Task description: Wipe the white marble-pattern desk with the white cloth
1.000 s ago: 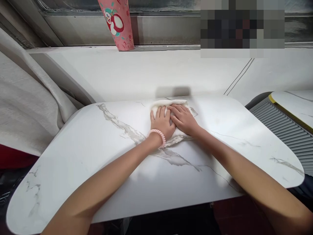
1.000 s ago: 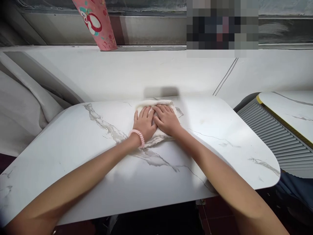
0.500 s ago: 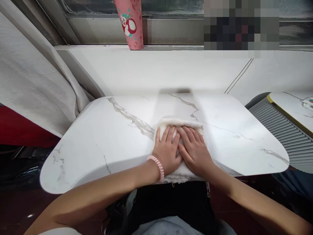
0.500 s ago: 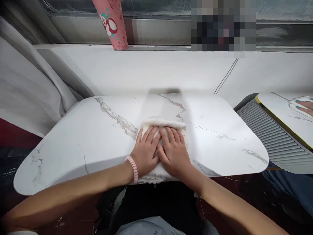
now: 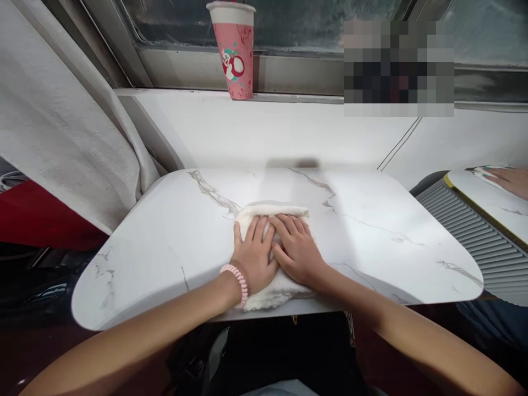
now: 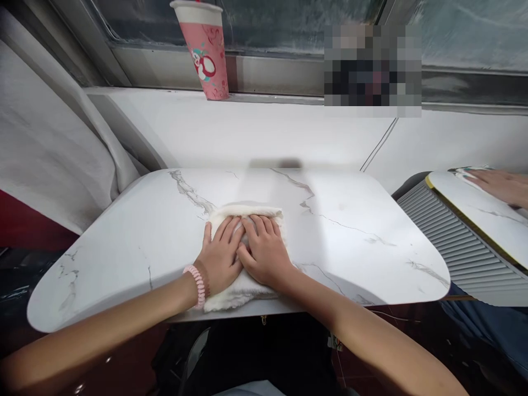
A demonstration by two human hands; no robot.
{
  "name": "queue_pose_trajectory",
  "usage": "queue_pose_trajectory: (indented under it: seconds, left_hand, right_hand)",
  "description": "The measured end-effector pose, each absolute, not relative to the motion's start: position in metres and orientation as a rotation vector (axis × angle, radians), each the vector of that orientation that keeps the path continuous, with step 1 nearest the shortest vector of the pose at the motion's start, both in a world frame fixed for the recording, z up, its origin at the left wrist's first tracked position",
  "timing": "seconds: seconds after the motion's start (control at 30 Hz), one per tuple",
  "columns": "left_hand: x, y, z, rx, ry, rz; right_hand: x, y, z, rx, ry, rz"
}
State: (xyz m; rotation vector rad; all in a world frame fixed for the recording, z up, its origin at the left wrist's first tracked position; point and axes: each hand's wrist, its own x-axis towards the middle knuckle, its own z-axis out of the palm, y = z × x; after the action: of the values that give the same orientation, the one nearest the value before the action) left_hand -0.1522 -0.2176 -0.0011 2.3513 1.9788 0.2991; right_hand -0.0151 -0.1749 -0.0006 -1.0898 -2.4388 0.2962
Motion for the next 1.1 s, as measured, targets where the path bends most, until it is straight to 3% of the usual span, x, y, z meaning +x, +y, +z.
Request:
queue_pose_trajectory:
  seconds: [0.63,0.87,1.1]
  left_hand:
    - [-0.230,-0.041,-0.005,2.303,1.924,0.460]
    - [-0.253,-0.006,-0.006,2.327,1.866,0.528]
    - [-0.259,0.003,-0.003,2.330,1.854,0.528]
  right_hand:
    - [-0.095,-0.014,-0.011,-1.273,-2.402,0.166]
    - [-0.117,0.020,-0.011,-1.326,-2.349,0.256]
    - [-0.127,0.028,-0.010,-1.381,-2.366,0.137]
